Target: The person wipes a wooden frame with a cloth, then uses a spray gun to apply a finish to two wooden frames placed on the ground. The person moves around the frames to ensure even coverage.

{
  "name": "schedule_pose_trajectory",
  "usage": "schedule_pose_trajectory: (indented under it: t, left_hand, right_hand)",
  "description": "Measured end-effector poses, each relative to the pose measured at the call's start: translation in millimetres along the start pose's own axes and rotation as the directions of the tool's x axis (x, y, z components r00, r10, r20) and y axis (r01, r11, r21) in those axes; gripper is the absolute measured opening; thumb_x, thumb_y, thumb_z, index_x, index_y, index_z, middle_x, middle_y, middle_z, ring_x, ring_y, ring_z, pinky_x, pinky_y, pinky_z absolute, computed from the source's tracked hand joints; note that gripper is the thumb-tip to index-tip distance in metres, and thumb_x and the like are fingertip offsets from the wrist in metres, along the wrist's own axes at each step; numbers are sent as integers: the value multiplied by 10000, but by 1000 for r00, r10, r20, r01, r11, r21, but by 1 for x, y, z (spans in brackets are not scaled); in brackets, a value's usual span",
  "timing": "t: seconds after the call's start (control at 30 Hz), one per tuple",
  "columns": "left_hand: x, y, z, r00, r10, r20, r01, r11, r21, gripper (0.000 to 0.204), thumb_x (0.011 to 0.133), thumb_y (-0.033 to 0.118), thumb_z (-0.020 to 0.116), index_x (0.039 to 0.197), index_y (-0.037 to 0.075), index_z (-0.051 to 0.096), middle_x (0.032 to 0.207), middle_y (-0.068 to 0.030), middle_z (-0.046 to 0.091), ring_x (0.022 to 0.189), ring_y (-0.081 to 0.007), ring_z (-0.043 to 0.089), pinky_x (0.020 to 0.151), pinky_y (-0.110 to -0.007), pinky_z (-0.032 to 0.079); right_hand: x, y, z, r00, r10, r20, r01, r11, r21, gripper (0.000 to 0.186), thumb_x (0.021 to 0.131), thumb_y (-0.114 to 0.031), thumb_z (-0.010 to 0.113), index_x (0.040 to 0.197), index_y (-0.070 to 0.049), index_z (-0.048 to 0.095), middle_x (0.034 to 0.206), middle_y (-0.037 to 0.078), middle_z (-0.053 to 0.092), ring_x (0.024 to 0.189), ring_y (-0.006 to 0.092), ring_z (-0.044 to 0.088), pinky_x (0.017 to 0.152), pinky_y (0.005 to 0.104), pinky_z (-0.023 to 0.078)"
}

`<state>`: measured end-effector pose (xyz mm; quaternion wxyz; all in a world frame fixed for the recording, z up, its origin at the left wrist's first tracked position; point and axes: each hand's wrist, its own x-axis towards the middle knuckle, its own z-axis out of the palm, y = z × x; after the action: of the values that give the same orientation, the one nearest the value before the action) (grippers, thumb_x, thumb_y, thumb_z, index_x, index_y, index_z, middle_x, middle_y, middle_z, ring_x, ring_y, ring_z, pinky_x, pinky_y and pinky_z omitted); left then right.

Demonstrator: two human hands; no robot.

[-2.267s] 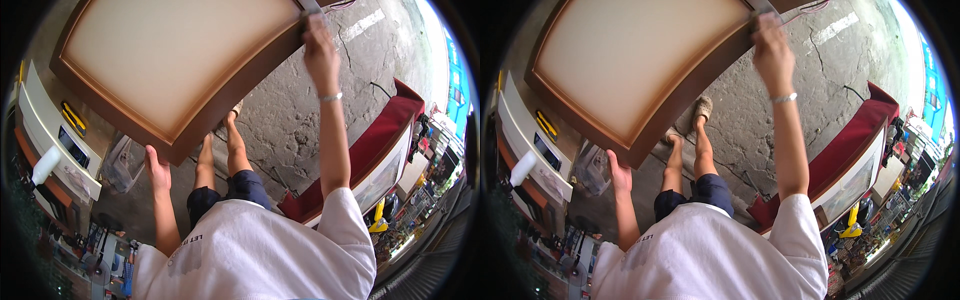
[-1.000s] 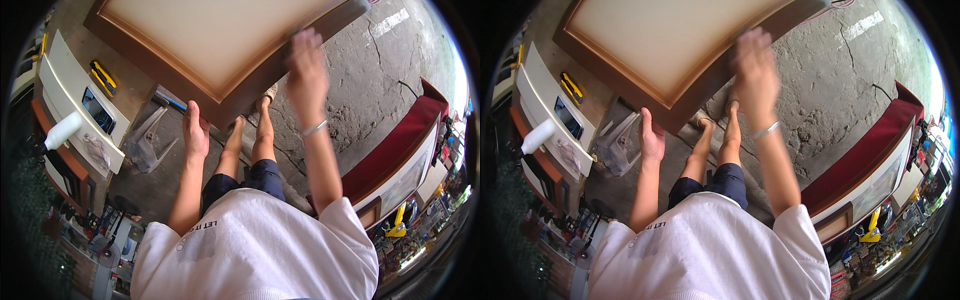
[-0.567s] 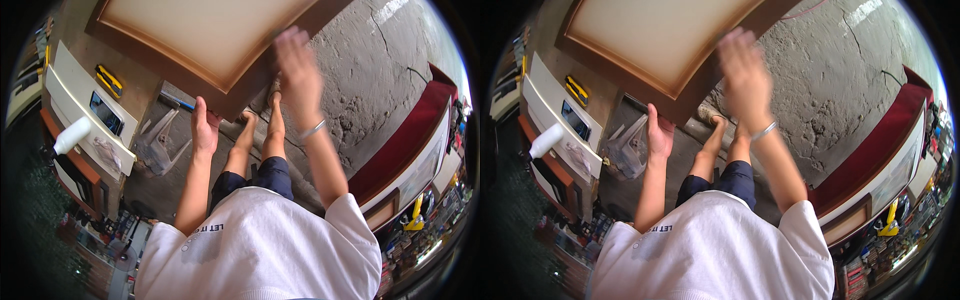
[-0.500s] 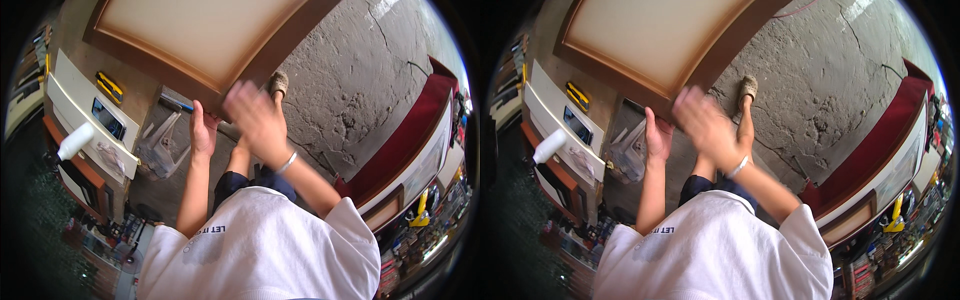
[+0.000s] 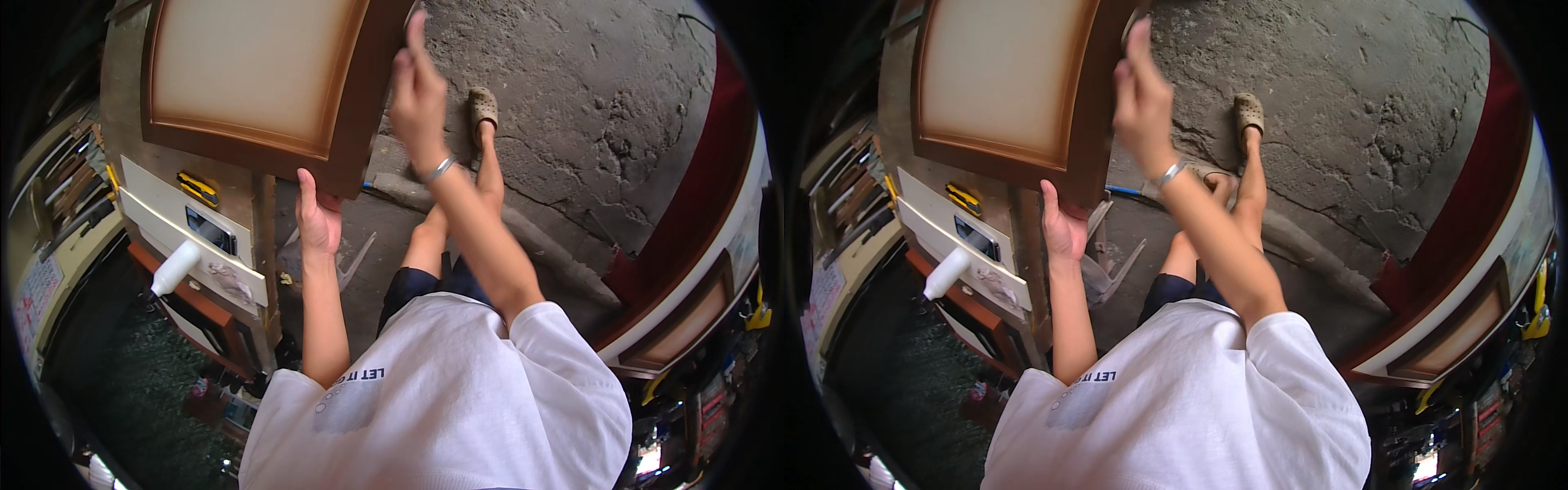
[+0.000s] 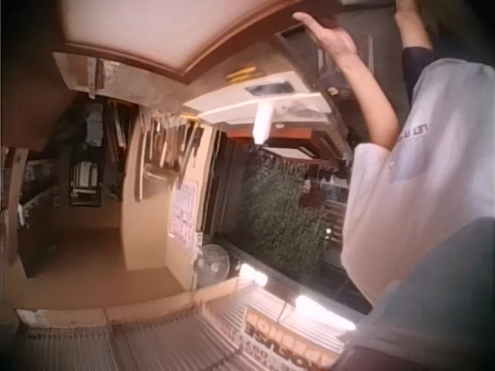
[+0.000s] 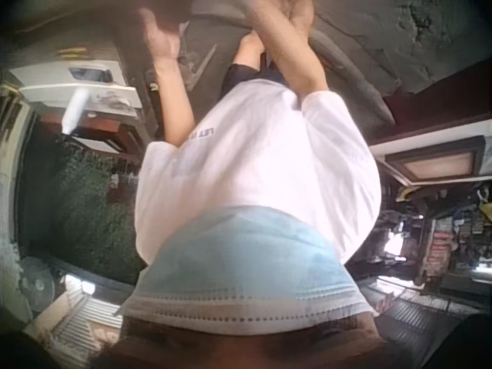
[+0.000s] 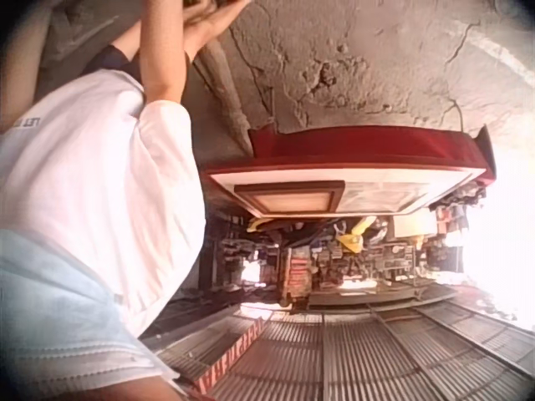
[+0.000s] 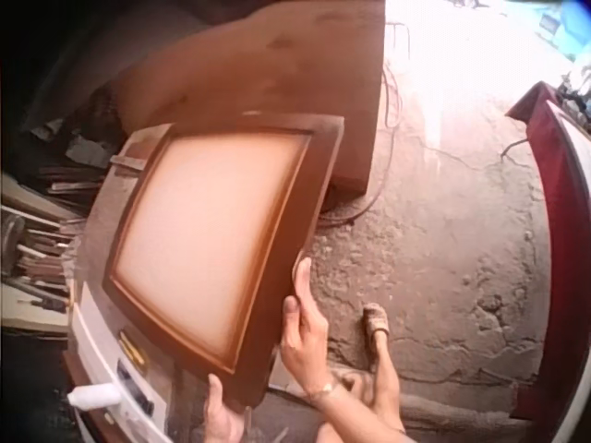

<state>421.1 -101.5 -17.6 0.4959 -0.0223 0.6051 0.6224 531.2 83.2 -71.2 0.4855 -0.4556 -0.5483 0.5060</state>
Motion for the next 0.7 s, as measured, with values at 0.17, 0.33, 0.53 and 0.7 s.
schedule_pose_trajectory:
  t: [0.17, 0.33, 0.53, 0.7]
  left_hand:
    - [2, 4, -17, 998, -36, 55, 31, 996, 86, 575, 1042, 488, 514, 1434, 67, 506, 1390, -41, 607, 1296, -189, 553, 1127, -382, 395]
    - [-4, 8, -13, 1000, 21, 18, -23, 993, 113, 531, 1049, 466, 521, 1393, 61, 541, 1343, -40, 624, 1265, -184, 567, 1101, -377, 409]
    - [1, -3, -1, 1000, -6, 19, 5, 998, 67, 594, 1054, 508, 474, 1451, 67, 485, 1420, -50, 574, 1310, -201, 536, 1119, -379, 400]
    - [-12, -8, 22, 996, 21, -81, -16, 998, 59, 675, 1059, 553, 407, 1501, 43, 416, 1497, -86, 514, 1345, -237, 515, 1147, -398, 391]
  right_hand:
    - [-191, -32, -6, 925, 12, 380, -13, 1000, 1, 676, 888, 61, 541, 1540, 20, 368, 1544, 292, 404, 1168, 262, 561, 1003, 305, 435]
    - [-184, -30, -81, 904, 120, 411, 78, 898, -434, 562, 936, 31, 579, 1486, -5, 473, 1549, 226, 439, 1399, 290, 493, 1122, 321, 396]
    - [-26, -6, -33, 996, 2, -86, -1, 1000, 16, 500, 1003, 16, 490, 1501, 12, 440, 1545, 208, 443, 1360, 250, 533, 1057, 296, 448]
    - [-136, -42, 14, 982, 116, 149, -134, 983, 122, 743, 882, 136, 492, 1581, 0, 279, 1630, 279, 234, 1514, 390, 254, 1225, 434, 265]
